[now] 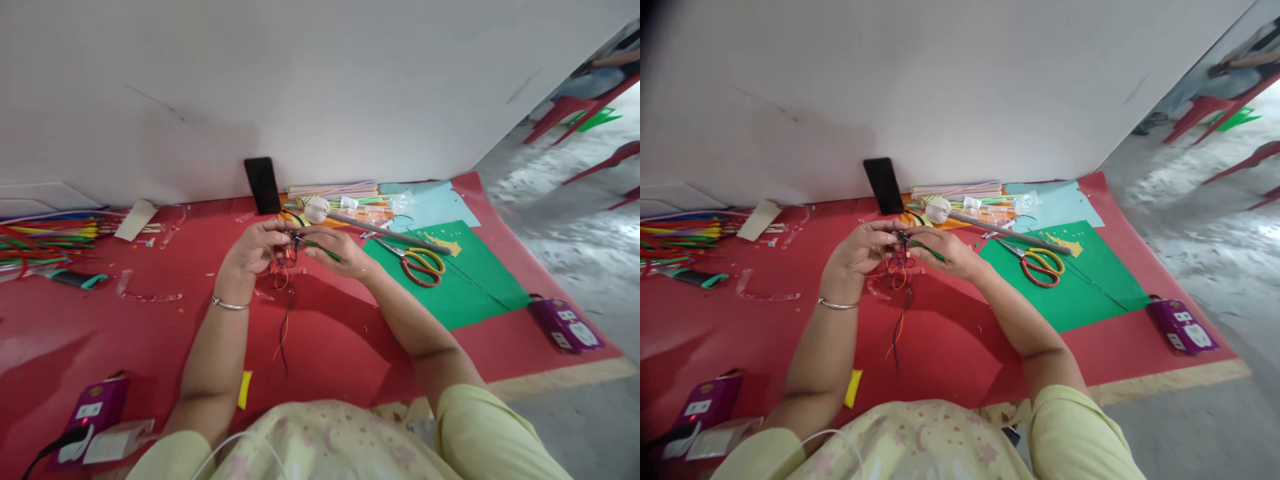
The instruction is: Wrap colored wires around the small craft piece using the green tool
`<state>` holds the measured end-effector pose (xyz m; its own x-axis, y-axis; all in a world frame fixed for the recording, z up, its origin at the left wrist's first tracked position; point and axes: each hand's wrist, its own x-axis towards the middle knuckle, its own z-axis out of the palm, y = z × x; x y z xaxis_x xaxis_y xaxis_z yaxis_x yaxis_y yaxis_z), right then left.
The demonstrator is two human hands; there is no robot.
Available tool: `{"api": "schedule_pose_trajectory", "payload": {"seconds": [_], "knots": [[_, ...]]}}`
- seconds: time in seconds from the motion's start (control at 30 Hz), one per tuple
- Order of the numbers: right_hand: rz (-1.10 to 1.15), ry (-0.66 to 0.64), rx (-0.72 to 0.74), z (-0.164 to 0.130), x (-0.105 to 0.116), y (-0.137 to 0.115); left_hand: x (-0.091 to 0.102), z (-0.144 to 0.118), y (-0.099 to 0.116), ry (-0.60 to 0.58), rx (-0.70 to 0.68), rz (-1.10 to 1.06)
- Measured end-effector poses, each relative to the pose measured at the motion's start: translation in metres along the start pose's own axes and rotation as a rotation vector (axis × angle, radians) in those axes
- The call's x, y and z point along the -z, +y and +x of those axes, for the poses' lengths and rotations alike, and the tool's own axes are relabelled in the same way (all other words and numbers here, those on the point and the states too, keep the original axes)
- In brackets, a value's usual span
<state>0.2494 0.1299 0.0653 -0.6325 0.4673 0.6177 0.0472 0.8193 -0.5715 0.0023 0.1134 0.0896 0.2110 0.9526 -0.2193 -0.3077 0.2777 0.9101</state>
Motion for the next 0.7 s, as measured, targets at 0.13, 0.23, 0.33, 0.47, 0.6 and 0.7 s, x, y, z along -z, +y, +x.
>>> {"api": "schedule_pose_trajectory", "payload": {"seconds": [0.13, 0.23, 0.33, 0.47, 0.6, 0.7], "knots": [[-0.016, -0.012, -0.004, 0.001, 0.005, -0.005, 0.003, 0.000, 0.001, 0.010, -0.005, 0.048], [-0.064, -0.010, 0.009, 0.001, 0.006, -0.007, 0.003, 0.000, 0.002, 0.028, -0.025, 0.090], [-0.104, -0.017, 0.019, 0.001, 0.007, -0.010, 0.002, 0.000, 0.002, 0.031, -0.046, 0.128], [0.000, -0.049, -0.028, 0.003, 0.012, -0.016, 0.003, -0.001, 0.003, 0.020, -0.089, 0.168], [0.373, -0.025, -0.244, 0.002, 0.013, -0.014, 0.006, -0.002, 0.003, -0.008, -0.054, 0.184], [0.784, 0.032, -0.459, -0.001, 0.004, -0.001, 0.006, -0.003, 0.002, -0.057, -0.010, 0.142]]}}
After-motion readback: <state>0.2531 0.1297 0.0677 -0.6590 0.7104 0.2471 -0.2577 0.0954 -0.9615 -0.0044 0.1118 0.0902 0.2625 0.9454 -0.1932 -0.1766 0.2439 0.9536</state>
